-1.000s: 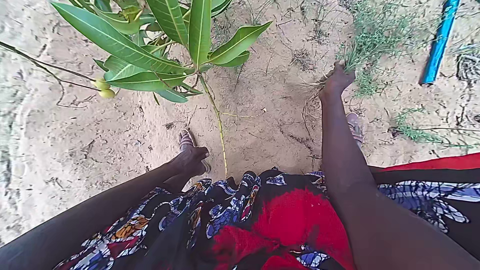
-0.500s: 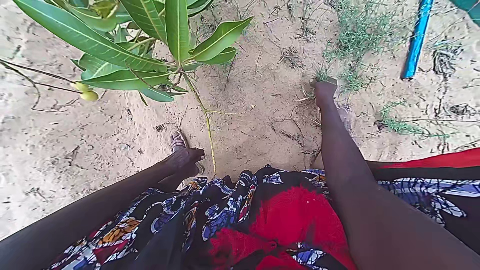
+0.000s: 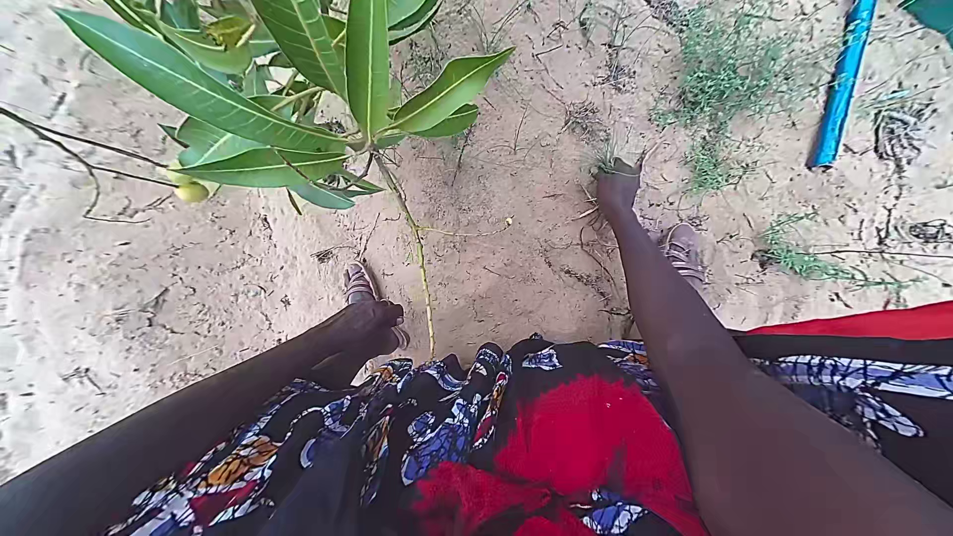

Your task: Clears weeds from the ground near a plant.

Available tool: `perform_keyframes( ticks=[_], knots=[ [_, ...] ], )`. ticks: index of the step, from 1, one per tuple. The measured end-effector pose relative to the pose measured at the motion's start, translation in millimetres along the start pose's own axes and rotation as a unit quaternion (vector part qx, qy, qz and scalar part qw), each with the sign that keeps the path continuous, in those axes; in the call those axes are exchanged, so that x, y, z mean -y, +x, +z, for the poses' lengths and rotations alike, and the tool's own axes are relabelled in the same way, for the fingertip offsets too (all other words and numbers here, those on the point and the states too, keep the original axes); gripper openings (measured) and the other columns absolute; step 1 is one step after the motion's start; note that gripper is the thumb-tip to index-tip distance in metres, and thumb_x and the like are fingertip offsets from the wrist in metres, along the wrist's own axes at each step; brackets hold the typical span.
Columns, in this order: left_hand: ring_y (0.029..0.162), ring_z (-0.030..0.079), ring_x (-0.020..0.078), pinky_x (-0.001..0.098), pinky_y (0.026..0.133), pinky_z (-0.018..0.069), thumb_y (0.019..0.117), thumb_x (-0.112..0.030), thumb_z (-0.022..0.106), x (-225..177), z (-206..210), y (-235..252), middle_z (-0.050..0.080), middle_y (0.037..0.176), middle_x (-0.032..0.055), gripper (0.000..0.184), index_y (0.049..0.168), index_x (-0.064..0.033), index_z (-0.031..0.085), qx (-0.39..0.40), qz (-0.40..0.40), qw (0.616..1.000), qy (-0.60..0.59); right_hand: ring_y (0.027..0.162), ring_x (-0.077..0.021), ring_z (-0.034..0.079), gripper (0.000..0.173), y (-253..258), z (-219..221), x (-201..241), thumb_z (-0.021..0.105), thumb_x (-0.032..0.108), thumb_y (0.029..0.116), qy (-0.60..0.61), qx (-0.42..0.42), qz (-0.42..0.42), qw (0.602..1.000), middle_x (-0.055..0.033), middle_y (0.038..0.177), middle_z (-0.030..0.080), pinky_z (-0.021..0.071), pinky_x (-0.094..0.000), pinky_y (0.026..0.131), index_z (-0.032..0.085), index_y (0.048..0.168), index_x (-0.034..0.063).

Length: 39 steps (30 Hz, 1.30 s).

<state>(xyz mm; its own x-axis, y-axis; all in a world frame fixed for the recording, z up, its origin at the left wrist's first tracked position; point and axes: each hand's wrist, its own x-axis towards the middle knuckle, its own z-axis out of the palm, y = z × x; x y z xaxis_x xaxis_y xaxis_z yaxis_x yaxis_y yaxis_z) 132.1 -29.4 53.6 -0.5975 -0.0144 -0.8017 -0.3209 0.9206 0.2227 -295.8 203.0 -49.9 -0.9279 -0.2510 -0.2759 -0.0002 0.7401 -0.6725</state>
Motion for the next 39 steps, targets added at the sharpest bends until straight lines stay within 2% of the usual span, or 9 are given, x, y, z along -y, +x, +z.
perform_keyframes(
  ticks=[6, 10, 13, 16, 19, 24, 28, 33, 39],
  knots=[
    [0.109, 0.064, 0.047, 0.0629, 0.093, 0.0492, 0.1114, -0.026, 0.041, -9, -14, 0, 0.065, 0.113, 0.0286, 0.038, 0.125, 0.0039, 0.061, 0.01, 0.025, 0.999, 0.032, 0.118, -0.0401, 0.064, 0.036, -49, 35, 32, 0.069, 0.016, 0.0948, 0.061, 0.07, -0.102, 0.99, -0.0282, 0.122, 0.066, 0.0473, -0.0588, 0.103, 0.065, 0.122, -0.0071],
    [0.108, 0.065, 0.0455, 0.0614, 0.092, 0.0499, 0.1125, -0.026, 0.037, -5, -12, 2, 0.065, 0.112, 0.0275, 0.039, 0.124, 0.0032, 0.061, -0.003, 0.031, 0.999, 0.039, 0.084, -0.0217, 0.067, 0.033, -41, 50, 56, 0.066, 0.015, 0.0974, 0.251, 0.058, -0.089, 0.962, -0.0173, 0.104, 0.068, 0.0577, -0.0408, 0.08, 0.062, 0.123, -0.0053],
    [0.106, 0.065, 0.0467, 0.0624, 0.089, 0.0498, 0.1109, -0.027, 0.042, -9, -9, -7, 0.065, 0.11, 0.0285, 0.038, 0.122, 0.0034, 0.062, -0.011, 0.014, 0.999, 0.032, 0.121, -0.034, 0.063, 0.047, -53, 25, 93, 0.071, 0.01, 0.0948, 0.135, 0.144, -0.04, 0.979, -0.0256, 0.132, 0.063, 0.0472, -0.0492, 0.107, 0.057, 0.136, -0.0066],
    [0.111, 0.063, 0.0498, 0.0639, 0.094, 0.0474, 0.1118, -0.026, 0.04, -11, -5, -17, 0.064, 0.115, 0.032, 0.04, 0.125, 0.0057, 0.06, 0.017, -0.023, 0.999, 0.017, 0.123, -0.0422, 0.061, 0.054, -62, 47, 99, 0.078, 0.004, 0.0847, 0.086, 0.088, -0.093, 0.988, -0.0318, 0.13, 0.062, 0.0484, -0.0544, 0.105, 0.056, 0.132, -0.0099],
    [0.104, 0.065, 0.0481, 0.0631, 0.088, 0.05, 0.1059, -0.032, 0.05, -4, 2, -25, 0.065, 0.107, 0.0299, 0.041, 0.119, 0.0053, 0.062, 0.004, -0.027, 1.0, 0.005, 0.137, -0.0389, 0.051, 0.048, -81, 37, 126, 0.066, 0.006, 0.0983, 0.051, 0.119, -0.067, 0.989, -0.03, 0.143, 0.054, 0.0389, -0.0493, 0.116, 0.051, 0.142, -0.0088],
    [0.105, 0.065, 0.0476, 0.0623, 0.09, 0.0499, 0.103, -0.029, 0.06, 6, 5, -24, 0.065, 0.107, 0.0297, 0.039, 0.121, 0.0051, 0.062, -0.009, -0.018, 0.999, -0.027, 0.122, -0.031, 0.062, 0.04, -89, 47, 131, 0.056, 0.005, 0.1046, 0.196, 0.047, -0.081, 0.976, -0.0291, 0.132, 0.062, 0.0456, -0.0402, 0.108, 0.052, 0.141, -0.0107],
    [0.108, 0.063, 0.0518, 0.0644, 0.092, 0.0479, 0.1043, -0.021, 0.056, -1, 1, -26, 0.064, 0.112, 0.0341, 0.035, 0.124, 0.0079, 0.06, -0.008, -0.019, 0.999, -0.043, 0.081, -0.0119, 0.058, 0.023, -97, 49, 144, 0.048, 0.003, 0.1066, 0.33, -0.003, -0.044, 0.943, -0.0152, 0.096, 0.06, 0.0507, -0.0255, 0.08, 0.057, 0.12, -0.0142],
    [0.107, 0.064, 0.0502, 0.0632, 0.091, 0.0492, 0.1065, -0.024, 0.053, 3, 4, -21, 0.065, 0.111, 0.032, 0.035, 0.124, 0.0059, 0.06, -0.006, -0.013, 1.0, -0.02, 0.119, -0.0312, 0.06, 0.034, -101, 44, 141, 0.049, 0.008, 0.1087, 0.248, 0.024, -0.006, 0.968, -0.0302, 0.129, 0.062, 0.043, -0.041, 0.107, 0.055, 0.134, -0.0135],
    [0.107, 0.063, 0.0524, 0.0657, 0.09, 0.0481, 0.1114, -0.022, 0.04, 4, -5, -15, 0.064, 0.109, 0.0336, 0.038, 0.121, 0.0076, 0.06, -0.01, -0.007, 1.0, 0.01, 0.102, -0.0256, 0.063, 0.031, -82, 70, 78, 0.055, 0.018, 0.107, 0.296, 0.003, 0.04, 0.954, -0.0206, 0.114, 0.066, 0.0502, -0.0438, 0.092, 0.062, 0.127, -0.005]
  ],
)
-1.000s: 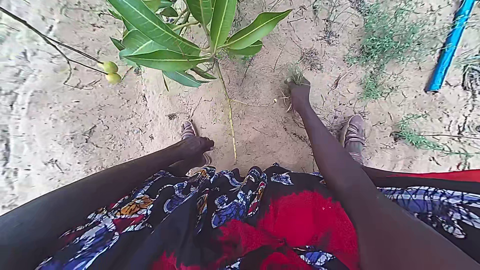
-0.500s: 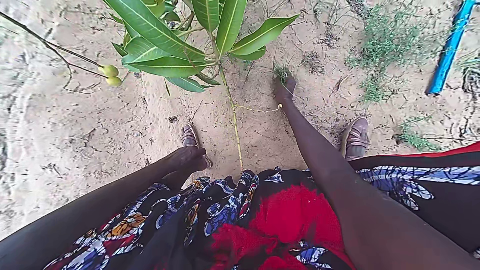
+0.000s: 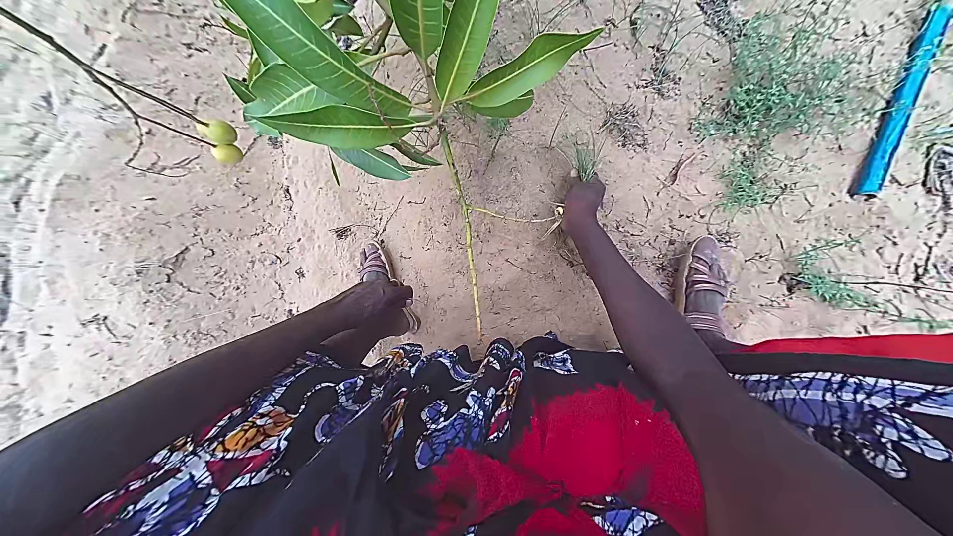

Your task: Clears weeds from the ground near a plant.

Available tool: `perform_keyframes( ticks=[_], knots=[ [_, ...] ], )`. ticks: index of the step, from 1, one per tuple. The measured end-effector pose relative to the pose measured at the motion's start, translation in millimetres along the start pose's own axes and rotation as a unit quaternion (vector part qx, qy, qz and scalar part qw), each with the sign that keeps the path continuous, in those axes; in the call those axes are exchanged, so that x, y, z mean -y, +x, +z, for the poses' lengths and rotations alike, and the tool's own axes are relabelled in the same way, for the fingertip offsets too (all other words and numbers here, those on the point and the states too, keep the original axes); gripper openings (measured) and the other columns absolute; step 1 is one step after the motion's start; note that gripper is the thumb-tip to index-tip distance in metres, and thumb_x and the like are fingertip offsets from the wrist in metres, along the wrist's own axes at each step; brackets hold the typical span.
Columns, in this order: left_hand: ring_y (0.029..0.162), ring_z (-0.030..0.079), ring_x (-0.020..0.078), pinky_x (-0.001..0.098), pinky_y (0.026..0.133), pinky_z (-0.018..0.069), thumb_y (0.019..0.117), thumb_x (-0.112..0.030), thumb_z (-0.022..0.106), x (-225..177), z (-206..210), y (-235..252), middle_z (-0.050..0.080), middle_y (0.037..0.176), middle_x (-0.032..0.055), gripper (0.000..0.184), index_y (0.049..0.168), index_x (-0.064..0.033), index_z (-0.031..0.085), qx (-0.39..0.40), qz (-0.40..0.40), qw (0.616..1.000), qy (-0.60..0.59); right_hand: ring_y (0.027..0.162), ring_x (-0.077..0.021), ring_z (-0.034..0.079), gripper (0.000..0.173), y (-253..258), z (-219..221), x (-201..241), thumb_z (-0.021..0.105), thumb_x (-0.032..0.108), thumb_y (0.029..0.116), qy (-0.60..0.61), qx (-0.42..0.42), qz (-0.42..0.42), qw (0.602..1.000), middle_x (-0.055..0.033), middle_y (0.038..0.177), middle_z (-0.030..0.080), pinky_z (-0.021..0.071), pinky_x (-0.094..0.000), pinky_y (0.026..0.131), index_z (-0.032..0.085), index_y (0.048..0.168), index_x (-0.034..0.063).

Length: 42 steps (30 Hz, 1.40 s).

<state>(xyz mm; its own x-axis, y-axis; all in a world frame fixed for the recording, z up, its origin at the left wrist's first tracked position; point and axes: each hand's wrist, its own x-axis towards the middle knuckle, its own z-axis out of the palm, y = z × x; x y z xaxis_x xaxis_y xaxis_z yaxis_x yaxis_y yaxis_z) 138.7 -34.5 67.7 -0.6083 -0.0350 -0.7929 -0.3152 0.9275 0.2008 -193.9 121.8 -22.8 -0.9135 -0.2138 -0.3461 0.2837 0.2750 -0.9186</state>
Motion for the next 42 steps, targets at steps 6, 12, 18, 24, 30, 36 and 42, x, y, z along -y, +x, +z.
perform_keyframes(
  ticks=[6, 12, 18, 24, 30, 36, 42],
  knots=[
    [0.101, 0.067, 0.0454, 0.0616, 0.089, 0.0509, 0.1118, -0.025, 0.04, 26, 4, 17, 0.067, 0.104, 0.0273, 0.038, 0.119, 0.0027, 0.064, -0.054, 0.041, 0.998, -0.015, 0.093, -0.0222, 0.064, 0.032, -16, -3, -18, 0.069, 0.017, 0.0985, -0.009, 0.013, -0.057, 0.998, -0.0162, 0.105, 0.068, 0.0517, -0.042, 0.087, 0.065, 0.124, -0.0017],
    [0.107, 0.065, 0.0489, 0.0642, 0.093, 0.0485, 0.1123, -0.023, 0.039, 16, -16, 10, 0.066, 0.11, 0.0305, 0.038, 0.122, 0.0051, 0.062, -0.047, -0.001, 0.999, -0.021, 0.127, -0.0414, 0.059, 0.05, 29, 3, 25, 0.073, 0.014, 0.0909, -0.219, 0.062, -0.143, 0.963, -0.0292, 0.135, 0.06, 0.0461, -0.0541, 0.108, 0.06, 0.134, -0.0069],
    [0.108, 0.065, 0.0515, 0.0671, 0.094, 0.0472, 0.1117, -0.023, 0.042, 22, -10, 13, 0.066, 0.111, 0.0338, 0.037, 0.125, 0.0054, 0.062, -0.043, -0.03, 0.997, -0.056, 0.124, -0.0447, 0.06, 0.033, 39, 37, 35, 0.061, -0.006, 0.0908, -0.208, 0.12, -0.312, 0.919, -0.0288, 0.126, 0.066, 0.0437, -0.0536, 0.11, 0.068, 0.123, -0.0085],
    [0.112, 0.064, 0.052, 0.067, 0.097, 0.0465, 0.1117, -0.024, 0.042, 27, -4, 17, 0.065, 0.116, 0.0344, 0.039, 0.128, 0.0047, 0.062, -0.003, -0.053, 0.997, -0.058, 0.128, -0.034, 0.059, 0.038, 17, 15, 57, 0.052, 0.008, 0.1067, 0.009, 0.096, -0.07, 0.993, -0.0273, 0.135, 0.062, 0.0429, -0.0443, 0.111, 0.054, 0.141, -0.009],
    [0.118, 0.06, 0.0539, 0.0685, 0.102, 0.0425, 0.1116, -0.022, 0.041, 21, -9, 27, 0.064, 0.121, 0.0358, 0.041, 0.127, 0.0086, 0.062, 0.0, -0.021, 0.998, -0.057, 0.123, -0.0394, 0.063, 0.039, 24, 19, 15, 0.051, 0.012, 0.1064, -0.084, 0.079, -0.094, 0.989, -0.0264, 0.128, 0.067, 0.0466, -0.0544, 0.107, 0.057, 0.142, -0.0021],
    [0.118, 0.062, 0.0514, 0.0676, 0.101, 0.0443, 0.112, -0.026, 0.039, 19, -9, 34, 0.065, 0.121, 0.0332, 0.042, 0.126, 0.0055, 0.064, 0.017, -0.016, 1.0, -0.011, 0.118, -0.0414, 0.065, 0.038, -16, -25, -15, 0.051, 0.014, 0.1067, -0.155, 0.111, -0.049, 0.98, -0.0261, 0.123, 0.069, 0.049, -0.0592, 0.101, 0.058, 0.142, 0.0019],
    [0.117, 0.062, 0.0505, 0.0684, 0.096, 0.0468, 0.1116, -0.028, 0.041, 12, -23, 41, 0.065, 0.121, 0.0302, 0.038, 0.13, -0.0018, 0.062, 0.03, -0.028, 0.996, 0.079, 0.112, -0.0415, 0.068, 0.034, -15, -75, 17, 0.053, 0.016, 0.1062, -0.25, 0.1, -0.06, 0.961, -0.024, 0.118, 0.07, 0.0529, -0.0612, 0.092, 0.061, 0.137, 0.0069]
  ],
)
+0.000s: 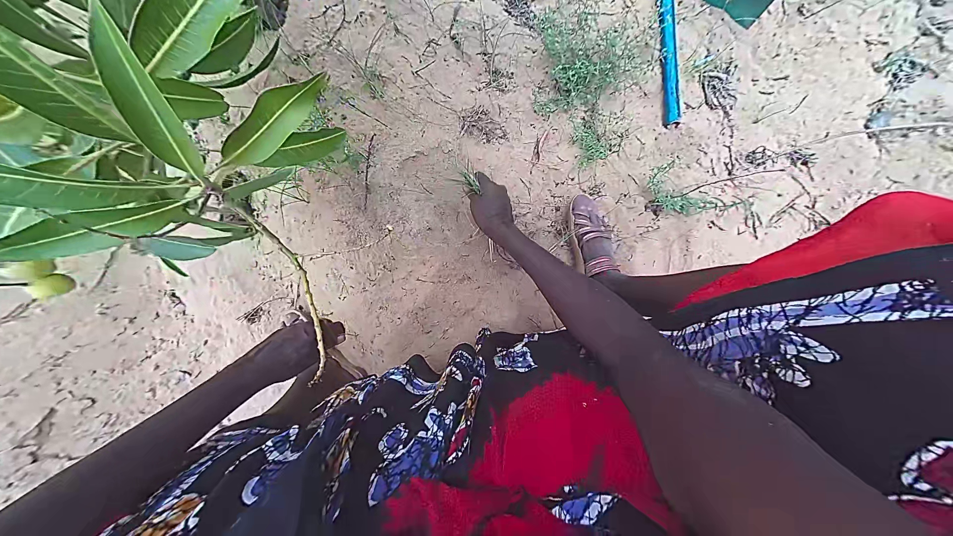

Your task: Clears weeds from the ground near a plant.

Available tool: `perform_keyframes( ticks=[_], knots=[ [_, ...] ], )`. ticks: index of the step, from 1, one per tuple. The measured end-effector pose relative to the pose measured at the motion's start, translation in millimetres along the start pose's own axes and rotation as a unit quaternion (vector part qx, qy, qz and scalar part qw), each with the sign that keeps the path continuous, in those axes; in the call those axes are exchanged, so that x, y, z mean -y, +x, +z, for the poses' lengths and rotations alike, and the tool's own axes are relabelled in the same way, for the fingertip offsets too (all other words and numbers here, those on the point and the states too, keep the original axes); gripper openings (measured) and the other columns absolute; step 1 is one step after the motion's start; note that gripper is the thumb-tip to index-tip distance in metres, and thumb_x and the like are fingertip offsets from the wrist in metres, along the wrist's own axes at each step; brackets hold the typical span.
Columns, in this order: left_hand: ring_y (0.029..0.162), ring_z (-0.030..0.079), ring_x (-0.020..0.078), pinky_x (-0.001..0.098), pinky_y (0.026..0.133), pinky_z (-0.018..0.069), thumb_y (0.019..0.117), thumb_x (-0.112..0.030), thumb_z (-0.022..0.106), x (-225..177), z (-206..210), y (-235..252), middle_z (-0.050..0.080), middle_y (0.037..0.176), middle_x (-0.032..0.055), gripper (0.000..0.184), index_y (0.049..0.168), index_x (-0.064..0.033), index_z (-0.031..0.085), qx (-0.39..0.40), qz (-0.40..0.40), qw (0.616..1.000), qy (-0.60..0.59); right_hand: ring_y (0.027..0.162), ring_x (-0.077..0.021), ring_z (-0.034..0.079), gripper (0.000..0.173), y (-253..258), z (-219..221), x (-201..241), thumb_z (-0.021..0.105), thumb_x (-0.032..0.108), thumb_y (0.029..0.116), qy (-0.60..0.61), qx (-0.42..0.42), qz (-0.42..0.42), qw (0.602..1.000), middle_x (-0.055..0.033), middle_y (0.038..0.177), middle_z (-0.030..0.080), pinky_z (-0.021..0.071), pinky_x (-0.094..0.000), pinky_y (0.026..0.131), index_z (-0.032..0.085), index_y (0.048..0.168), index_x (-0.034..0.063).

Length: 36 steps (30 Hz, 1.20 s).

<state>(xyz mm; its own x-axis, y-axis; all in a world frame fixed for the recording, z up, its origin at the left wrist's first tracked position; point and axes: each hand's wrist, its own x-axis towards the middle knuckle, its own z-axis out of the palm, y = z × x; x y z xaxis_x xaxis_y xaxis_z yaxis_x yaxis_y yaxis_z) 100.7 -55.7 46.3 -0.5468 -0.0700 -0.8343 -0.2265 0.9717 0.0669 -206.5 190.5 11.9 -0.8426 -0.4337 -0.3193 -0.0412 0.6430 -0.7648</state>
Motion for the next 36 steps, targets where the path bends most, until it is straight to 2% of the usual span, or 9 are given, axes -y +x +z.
perform_keyframes(
  ticks=[5, 7, 12, 17, 22, 25, 29, 31, 36],
  knots=[
    [0.121, 0.056, 0.0599, 0.0763, 0.097, 0.0411, 0.1123, -0.036, 0.037, -21, -30, -10, 0.059, 0.128, 0.0384, 0.049, 0.136, 0.0012, 0.059, -0.003, -0.023, 1.0, 0.012, 0.12, -0.0401, 0.063, 0.04, 49, -104, 36, 0.067, 0.024, 0.0982, -0.131, -0.009, -0.122, 0.984, -0.024, 0.125, 0.067, 0.0493, -0.0602, 0.099, 0.063, 0.13, -0.0002],
    [0.117, 0.061, 0.0521, 0.0708, 0.094, 0.0464, 0.112, -0.036, 0.038, -13, -22, -2, 0.063, 0.123, 0.0307, 0.044, 0.131, -0.0029, 0.061, -0.001, -0.015, 0.999, 0.035, 0.125, -0.0433, 0.059, 0.052, 67, -153, 45, 0.076, 0.025, 0.0911, -0.215, 0.027, -0.112, 0.97, -0.0276, 0.131, 0.062, 0.0455, -0.0636, 0.104, 0.061, 0.132, -0.0033],
    [0.112, 0.065, 0.0467, 0.0673, 0.091, 0.0508, 0.11, -0.027, 0.045, 11, 8, 4, 0.068, 0.116, 0.0249, 0.032, 0.124, -0.0056, 0.065, 0.017, 0.016, 0.999, 0.039, 0.096, -0.0486, 0.065, 0.04, 80, -223, -8, 0.068, 0.026, 0.1, -0.458, 0.132, -0.046, 0.878, -0.033, 0.102, 0.065, 0.0487, -0.0674, 0.085, 0.063, 0.102, -0.0138],
    [0.111, 0.066, 0.0472, 0.0652, 0.09, 0.0521, 0.1075, -0.02, 0.05, 13, 14, -1, 0.068, 0.114, 0.0253, 0.027, 0.124, -0.0049, 0.064, 0.07, -0.002, 0.994, 0.081, 0.103, -0.0512, 0.065, 0.028, 61, -192, -113, 0.065, 0.016, 0.0995, -0.494, 0.228, 0.008, 0.839, -0.0335, 0.106, 0.066, 0.0493, -0.0692, 0.085, 0.066, 0.103, -0.0117],
    [0.113, 0.064, 0.0442, 0.0619, 0.095, 0.049, 0.1106, -0.022, 0.045, 2, 1, 5, 0.066, 0.116, 0.0257, 0.033, 0.123, 0.0011, 0.065, 0.048, 0.05, 0.997, 0.028, 0.125, -0.0497, 0.058, 0.033, -5, -162, -112, 0.063, 0.012, 0.0992, -0.512, 0.217, 0.138, 0.82, -0.0353, 0.132, 0.058, 0.0475, -0.0654, 0.096, 0.063, 0.12, -0.0137],
    [0.113, 0.064, 0.0378, 0.0574, 0.095, 0.0499, 0.1103, -0.024, 0.046, -11, -16, 10, 0.067, 0.114, 0.0202, 0.031, 0.118, -0.0021, 0.066, 0.035, 0.049, 0.998, 0.021, 0.114, -0.0532, 0.063, 0.033, -2, -151, -143, 0.065, 0.01, 0.0955, -0.503, 0.133, 0.153, 0.84, -0.0368, 0.121, 0.061, 0.0519, -0.0683, 0.083, 0.058, 0.115, -0.0158],
    [0.109, 0.065, 0.0354, 0.056, 0.092, 0.0508, 0.1103, -0.023, 0.047, -22, -26, 8, 0.067, 0.111, 0.017, 0.028, 0.114, -0.004, 0.067, 0.02, 0.045, 0.998, 0.027, 0.133, -0.0505, 0.052, 0.043, -25, -155, -98, 0.054, 0.015, 0.1051, -0.446, 0.159, 0.267, 0.839, -0.0376, 0.141, 0.05, 0.0453, -0.0647, 0.102, 0.048, 0.134, -0.0165],
    [0.109, 0.066, 0.0357, 0.0566, 0.091, 0.0514, 0.1108, -0.025, 0.045, -24, -24, 6, 0.067, 0.113, 0.0166, 0.029, 0.115, -0.0057, 0.066, 0.028, 0.031, 0.999, 0.027, 0.109, -0.0528, 0.065, 0.032, -45, -144, -110, 0.062, 0.012, 0.0954, -0.456, -0.006, 0.177, 0.872, -0.0391, 0.115, 0.064, 0.0505, -0.0683, 0.085, 0.063, 0.105, -0.0184],
    [0.109, 0.066, 0.0411, 0.06, 0.092, 0.0498, 0.1114, -0.024, 0.043, -21, -14, -1, 0.068, 0.112, 0.0228, 0.033, 0.12, -0.0015, 0.066, 0.042, -0.001, 0.999, 0.008, 0.134, -0.0479, 0.052, 0.032, -47, -162, -51, 0.052, 0.008, 0.104, -0.39, 0.119, 0.273, 0.871, -0.0372, 0.138, 0.054, 0.0412, -0.062, 0.107, 0.059, 0.121, -0.0179]
  ],
)
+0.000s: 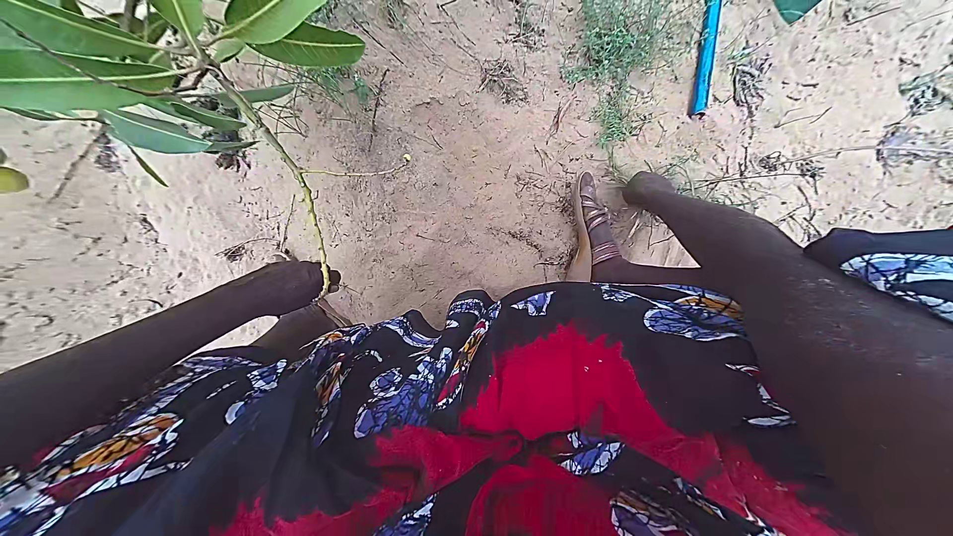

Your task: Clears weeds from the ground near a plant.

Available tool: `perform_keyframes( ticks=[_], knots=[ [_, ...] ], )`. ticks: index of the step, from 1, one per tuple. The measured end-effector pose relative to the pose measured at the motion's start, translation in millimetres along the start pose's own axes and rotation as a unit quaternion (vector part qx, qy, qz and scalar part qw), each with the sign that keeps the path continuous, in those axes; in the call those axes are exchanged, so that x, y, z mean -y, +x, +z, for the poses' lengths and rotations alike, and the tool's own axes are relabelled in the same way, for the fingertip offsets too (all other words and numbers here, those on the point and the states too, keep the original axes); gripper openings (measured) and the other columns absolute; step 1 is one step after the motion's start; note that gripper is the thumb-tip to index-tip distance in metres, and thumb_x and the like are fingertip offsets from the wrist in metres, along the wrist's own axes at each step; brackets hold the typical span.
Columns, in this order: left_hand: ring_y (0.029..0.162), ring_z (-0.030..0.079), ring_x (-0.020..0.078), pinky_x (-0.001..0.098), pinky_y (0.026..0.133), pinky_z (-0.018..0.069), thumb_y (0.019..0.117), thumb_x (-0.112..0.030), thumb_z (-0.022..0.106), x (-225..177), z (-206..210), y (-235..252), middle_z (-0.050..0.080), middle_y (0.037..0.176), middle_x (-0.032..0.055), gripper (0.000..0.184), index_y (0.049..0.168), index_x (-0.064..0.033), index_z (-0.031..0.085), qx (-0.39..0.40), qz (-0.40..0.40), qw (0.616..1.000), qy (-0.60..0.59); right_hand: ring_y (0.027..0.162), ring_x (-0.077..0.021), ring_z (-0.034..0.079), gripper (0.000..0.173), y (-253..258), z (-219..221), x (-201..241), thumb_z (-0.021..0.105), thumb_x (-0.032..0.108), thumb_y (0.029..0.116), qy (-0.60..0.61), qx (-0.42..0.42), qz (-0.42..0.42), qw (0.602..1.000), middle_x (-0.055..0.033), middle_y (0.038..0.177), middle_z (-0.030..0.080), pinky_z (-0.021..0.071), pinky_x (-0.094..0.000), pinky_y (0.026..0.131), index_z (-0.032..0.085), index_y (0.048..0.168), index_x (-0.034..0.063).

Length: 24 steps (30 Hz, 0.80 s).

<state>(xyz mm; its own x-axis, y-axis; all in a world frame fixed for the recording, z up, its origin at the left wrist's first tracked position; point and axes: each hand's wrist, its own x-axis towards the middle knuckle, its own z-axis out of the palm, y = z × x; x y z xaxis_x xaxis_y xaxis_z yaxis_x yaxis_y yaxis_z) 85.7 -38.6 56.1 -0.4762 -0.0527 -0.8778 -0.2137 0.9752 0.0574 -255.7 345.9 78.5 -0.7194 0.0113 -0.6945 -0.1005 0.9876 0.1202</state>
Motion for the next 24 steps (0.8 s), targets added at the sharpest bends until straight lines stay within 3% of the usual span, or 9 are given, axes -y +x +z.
perform_keyframes(
  ticks=[4, 6, 7, 10, 15, 17, 19, 21, 24],
  knots=[
    [0.112, 0.065, 0.0424, 0.0597, 0.095, 0.0495, 0.1117, -0.022, 0.042, 6, 14, 1, 0.066, 0.117, 0.0245, 0.035, 0.122, 0.0027, 0.065, 0.006, 0.016, 1.0, 0.013, 0.139, -0.0475, 0.046, 0.034, 8, -2, 6, 0.049, 0.008, 0.1074, 0.066, 0.034, -0.005, 0.997, -0.0385, 0.143, 0.05, 0.0342, -0.0594, 0.113, 0.056, 0.126, -0.0201],
    [0.111, 0.065, 0.0411, 0.0591, 0.094, 0.051, 0.1118, -0.024, 0.042, 16, 20, 5, 0.066, 0.117, 0.0224, 0.035, 0.123, -0.0006, 0.065, -0.002, 0.02, 0.999, 0.025, 0.137, -0.0467, 0.048, 0.039, 58, 12, -17, 0.049, 0.016, 0.1082, 0.065, 0.041, -0.046, 0.996, -0.0361, 0.142, 0.051, 0.0366, -0.0609, 0.112, 0.056, 0.129, -0.0159],
    [0.11, 0.066, 0.0396, 0.0582, 0.093, 0.0518, 0.1116, -0.025, 0.042, 19, 22, 6, 0.067, 0.115, 0.0208, 0.034, 0.121, -0.0024, 0.065, -0.01, 0.021, 0.999, 0.026, 0.12, -0.0499, 0.06, 0.037, 97, 40, -34, 0.057, 0.019, 0.1018, 0.089, -0.071, -0.083, 0.99, -0.0368, 0.124, 0.063, 0.0455, -0.0664, 0.099, 0.066, 0.112, -0.0153],
    [0.104, 0.067, 0.0363, 0.0557, 0.089, 0.0523, 0.1108, -0.027, 0.045, 26, 33, 8, 0.067, 0.106, 0.0178, 0.032, 0.113, -0.0042, 0.066, -0.044, 0.03, 0.999, 0.01, 0.119, -0.0479, 0.06, 0.038, 160, 50, -44, 0.067, 0.025, 0.0976, 0.118, -0.037, -0.065, 0.99, -0.0334, 0.122, 0.064, 0.0449, -0.0685, 0.097, 0.067, 0.109, -0.0115],
    [0.104, 0.067, 0.0347, 0.0551, 0.09, 0.0522, 0.11, -0.028, 0.047, 32, 38, 11, 0.069, 0.105, 0.0164, 0.031, 0.114, -0.0049, 0.068, -0.049, 0.038, 0.998, 0.014, 0.12, -0.0493, 0.06, 0.04, 154, 38, -33, 0.07, 0.025, 0.0954, 0.099, -0.038, -0.089, 0.99, -0.0342, 0.123, 0.063, 0.0451, -0.0698, 0.096, 0.066, 0.11, -0.0117],
    [0.105, 0.067, 0.0349, 0.0548, 0.091, 0.0521, 0.11, -0.027, 0.047, 38, 41, 18, 0.069, 0.108, 0.017, 0.031, 0.115, -0.0038, 0.068, -0.058, 0.051, 0.997, 0.018, 0.108, -0.0433, 0.064, 0.035, 146, 35, -17, 0.069, 0.02, 0.0956, 0.156, -0.038, -0.118, 0.98, -0.0305, 0.116, 0.065, 0.0492, -0.0636, 0.091, 0.064, 0.11, -0.0111],
    [0.105, 0.068, 0.0363, 0.056, 0.091, 0.0523, 0.1093, -0.025, 0.049, 37, 36, 19, 0.068, 0.109, 0.0178, 0.03, 0.111, -0.0021, 0.068, -0.053, 0.043, 0.997, 0.021, 0.083, -0.0264, 0.059, 0.025, 129, 31, 11, 0.063, 0.015, 0.0999, 0.256, -0.019, -0.167, 0.952, -0.0187, 0.1, 0.061, 0.0503, -0.0471, 0.077, 0.061, 0.112, -0.0072],
    [0.102, 0.068, 0.0362, 0.0564, 0.089, 0.0526, 0.1085, -0.026, 0.051, 27, 28, 16, 0.069, 0.104, 0.0169, 0.027, 0.109, -0.0044, 0.068, -0.038, 0.018, 0.999, 0.024, 0.069, -0.0139, 0.053, 0.022, 107, 17, 47, 0.059, 0.017, 0.1037, 0.312, 0.005, -0.228, 0.922, -0.0074, 0.088, 0.057, 0.0486, -0.0346, 0.069, 0.061, 0.113, -0.0029],
    [0.104, 0.068, 0.0335, 0.0534, 0.089, 0.0537, 0.1083, -0.022, 0.051, 23, 16, 16, 0.069, 0.106, 0.0143, 0.023, 0.115, -0.0093, 0.068, -0.037, 0.042, 0.997, 0.056, 0.057, -0.0083, 0.051, 0.019, 89, -14, 78, 0.056, 0.018, 0.1055, 0.262, 0.023, -0.304, 0.916, -0.0018, 0.076, 0.055, 0.0487, -0.0272, 0.059, 0.061, 0.104, -0.0002]
  ],
)
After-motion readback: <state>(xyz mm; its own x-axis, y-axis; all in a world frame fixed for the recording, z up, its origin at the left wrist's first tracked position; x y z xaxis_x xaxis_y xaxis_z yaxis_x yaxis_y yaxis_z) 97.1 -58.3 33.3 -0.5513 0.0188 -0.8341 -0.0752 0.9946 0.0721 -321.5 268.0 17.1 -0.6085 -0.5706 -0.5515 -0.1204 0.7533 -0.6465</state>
